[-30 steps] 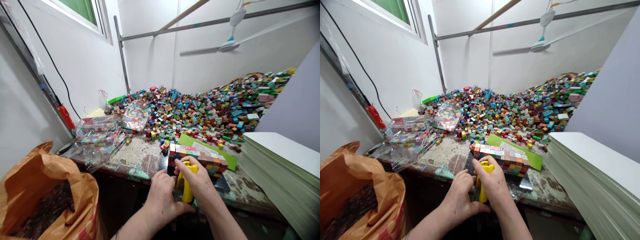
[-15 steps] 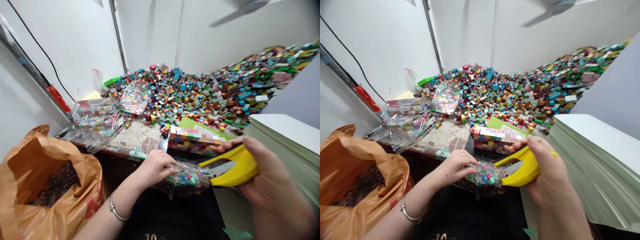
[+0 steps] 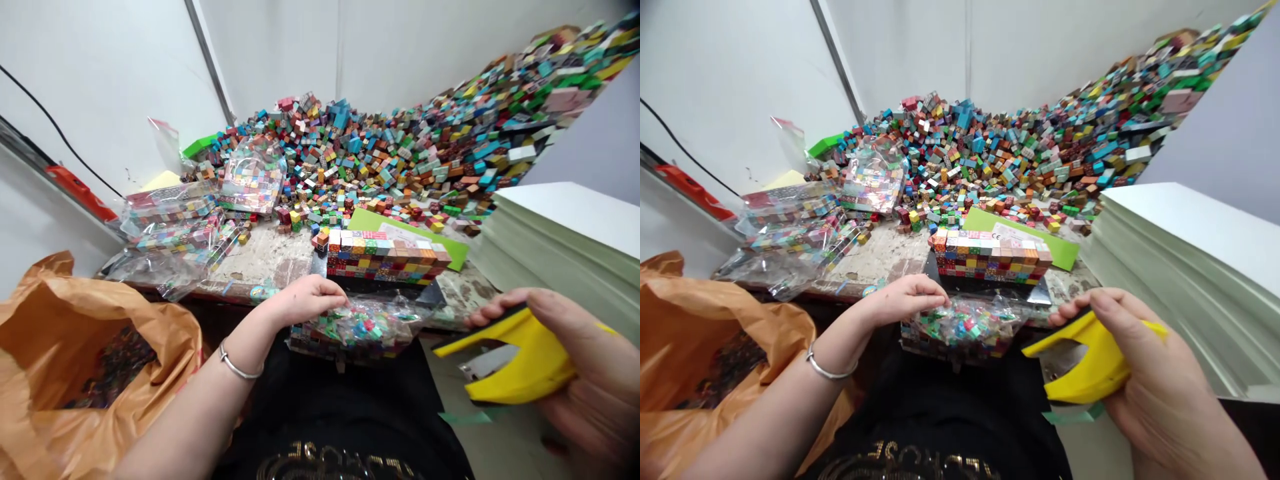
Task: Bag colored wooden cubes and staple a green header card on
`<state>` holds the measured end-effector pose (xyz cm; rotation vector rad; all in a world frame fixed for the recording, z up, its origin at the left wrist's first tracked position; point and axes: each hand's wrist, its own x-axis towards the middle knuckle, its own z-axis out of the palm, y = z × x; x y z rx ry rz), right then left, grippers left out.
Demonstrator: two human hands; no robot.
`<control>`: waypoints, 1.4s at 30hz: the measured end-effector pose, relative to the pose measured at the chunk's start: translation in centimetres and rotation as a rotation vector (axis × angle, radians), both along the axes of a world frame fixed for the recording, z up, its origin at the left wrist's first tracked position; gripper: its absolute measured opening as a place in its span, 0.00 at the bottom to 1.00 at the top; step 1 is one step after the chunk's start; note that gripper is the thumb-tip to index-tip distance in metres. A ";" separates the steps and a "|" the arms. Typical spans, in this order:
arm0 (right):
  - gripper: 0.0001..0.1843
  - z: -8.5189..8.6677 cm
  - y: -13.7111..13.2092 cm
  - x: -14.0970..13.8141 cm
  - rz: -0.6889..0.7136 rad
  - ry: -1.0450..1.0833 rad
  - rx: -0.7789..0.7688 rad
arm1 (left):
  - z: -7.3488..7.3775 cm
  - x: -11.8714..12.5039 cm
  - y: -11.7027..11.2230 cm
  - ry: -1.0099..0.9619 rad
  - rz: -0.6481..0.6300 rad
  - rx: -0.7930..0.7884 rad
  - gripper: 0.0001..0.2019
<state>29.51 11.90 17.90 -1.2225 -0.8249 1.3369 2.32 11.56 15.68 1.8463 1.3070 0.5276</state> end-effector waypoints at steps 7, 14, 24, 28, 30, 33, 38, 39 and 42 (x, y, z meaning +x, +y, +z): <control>0.18 -2.4 0.0 1.8 0.036 -0.074 -0.134 | -0.3 0.0 0.1 -0.116 0.066 -0.143 0.12; 0.33 -4.2 -1.0 1.0 0.262 -0.493 -0.075 | 0.6 -0.5 -0.7 -0.200 0.163 -0.082 0.12; 0.33 -5.5 -0.6 -0.7 0.362 -0.546 0.035 | -4.7 -3.5 -5.0 -0.476 0.419 0.003 0.43; 0.26 -5.2 -0.8 -1.2 0.360 -0.567 -0.052 | -6.5 -2.7 -5.9 -0.525 0.430 -0.029 0.32; 0.21 -5.2 -0.9 -1.3 0.353 -0.598 -0.033 | -6.9 -2.2 -5.9 -0.566 0.459 0.001 0.25; 0.18 -5.5 -1.1 -1.1 0.381 -0.646 0.007 | -7.3 -1.8 -6.1 -0.606 0.508 0.028 0.20; 0.18 -5.4 -2.0 -0.5 0.463 -0.689 0.029 | -7.0 -2.0 -7.6 -0.581 0.562 0.068 0.16; 0.18 -5.1 -2.2 -0.7 0.478 -0.689 0.030 | -6.8 -2.2 -8.0 -0.583 0.573 0.081 0.16; 0.19 -3.8 -2.6 -1.7 0.523 -0.663 0.057 | -6.1 -3.1 -8.9 -0.606 0.658 0.138 0.15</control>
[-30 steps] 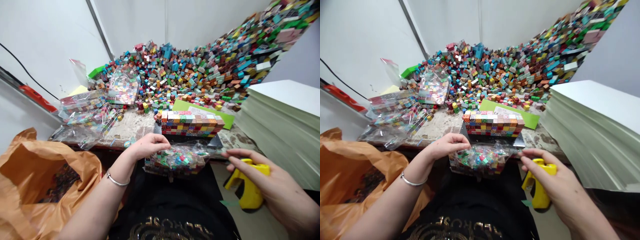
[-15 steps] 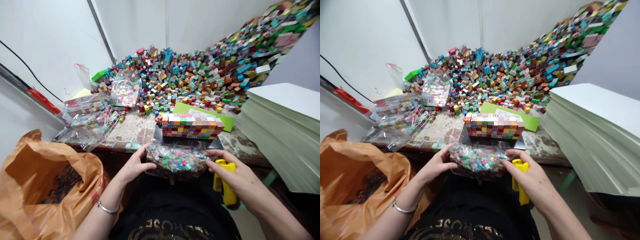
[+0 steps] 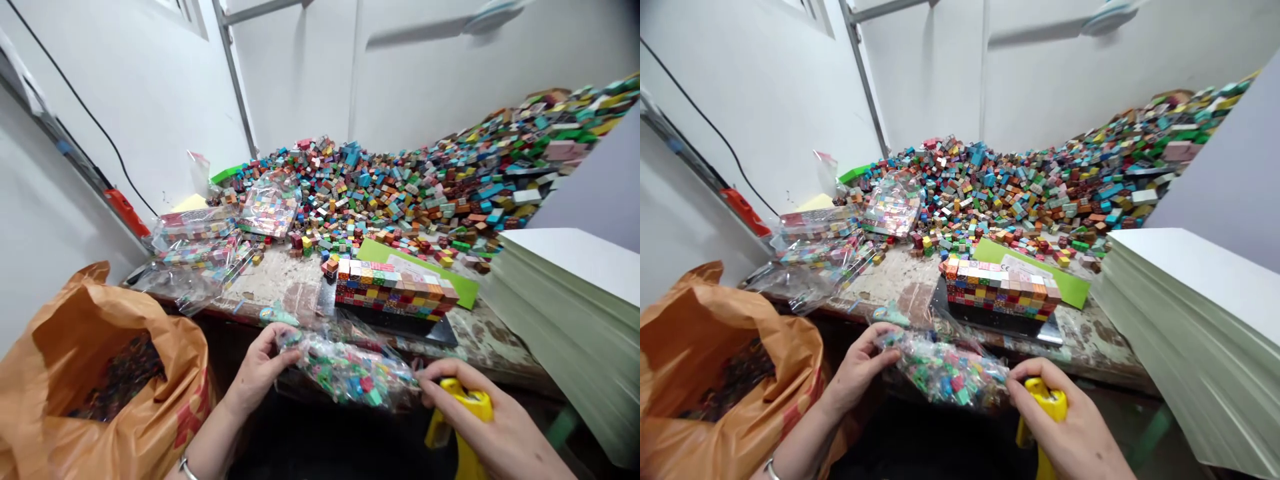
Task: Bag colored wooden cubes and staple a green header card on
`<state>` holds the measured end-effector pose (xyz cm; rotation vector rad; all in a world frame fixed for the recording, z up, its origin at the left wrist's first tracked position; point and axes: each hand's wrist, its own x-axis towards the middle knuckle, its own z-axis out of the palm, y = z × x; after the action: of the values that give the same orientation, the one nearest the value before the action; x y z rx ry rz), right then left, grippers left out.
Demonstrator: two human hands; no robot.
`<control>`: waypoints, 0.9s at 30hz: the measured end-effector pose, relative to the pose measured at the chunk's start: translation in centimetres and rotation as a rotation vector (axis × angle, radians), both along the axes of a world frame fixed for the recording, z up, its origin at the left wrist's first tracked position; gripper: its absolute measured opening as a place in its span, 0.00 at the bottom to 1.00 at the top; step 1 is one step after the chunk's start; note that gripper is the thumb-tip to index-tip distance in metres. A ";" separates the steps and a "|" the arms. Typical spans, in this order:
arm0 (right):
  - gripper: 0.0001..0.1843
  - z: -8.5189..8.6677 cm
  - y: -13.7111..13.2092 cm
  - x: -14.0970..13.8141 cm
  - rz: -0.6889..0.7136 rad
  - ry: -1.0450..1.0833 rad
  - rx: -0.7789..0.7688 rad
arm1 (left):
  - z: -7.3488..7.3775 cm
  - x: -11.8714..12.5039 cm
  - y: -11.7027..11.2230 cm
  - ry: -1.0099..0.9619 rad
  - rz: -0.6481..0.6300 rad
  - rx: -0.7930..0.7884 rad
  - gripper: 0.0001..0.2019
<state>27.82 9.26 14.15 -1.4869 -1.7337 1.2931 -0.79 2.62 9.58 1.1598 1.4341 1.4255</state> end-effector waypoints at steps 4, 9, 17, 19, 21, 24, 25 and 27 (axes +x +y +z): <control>0.17 1.5 0.5 -2.7 0.085 0.052 0.006 | 0.7 -1.7 -0.5 -0.039 0.143 0.064 0.15; 0.18 1.1 2.4 -6.2 0.189 0.095 -0.038 | 1.5 -4.1 -0.1 -0.040 0.303 0.132 0.15; 0.26 1.8 4.0 -10.5 0.226 0.280 -0.208 | 2.6 -7.0 0.1 -0.003 0.470 0.194 0.15; 0.28 2.1 4.1 -11.2 0.228 0.289 -0.221 | 2.5 -7.3 -0.1 -0.018 0.489 0.182 0.15; 0.29 2.3 4.2 -11.7 0.217 0.286 -0.195 | 2.1 -7.6 -0.3 -0.038 0.501 0.169 0.15; 0.29 2.6 3.9 -11.6 0.185 0.268 -0.160 | 1.5 -8.2 -0.7 -0.062 0.592 0.127 0.17; 0.28 2.8 3.7 -11.2 0.175 0.244 -0.143 | 1.3 -8.6 -0.8 -0.070 0.645 0.098 0.19; 0.23 3.0 3.4 -9.7 0.183 0.152 -0.080 | 1.1 -9.3 -0.9 -0.110 0.680 0.036 0.22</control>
<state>18.16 12.63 17.19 -1.2592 -1.7686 1.5430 -10.11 1.75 10.68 0.6094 1.8199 1.9362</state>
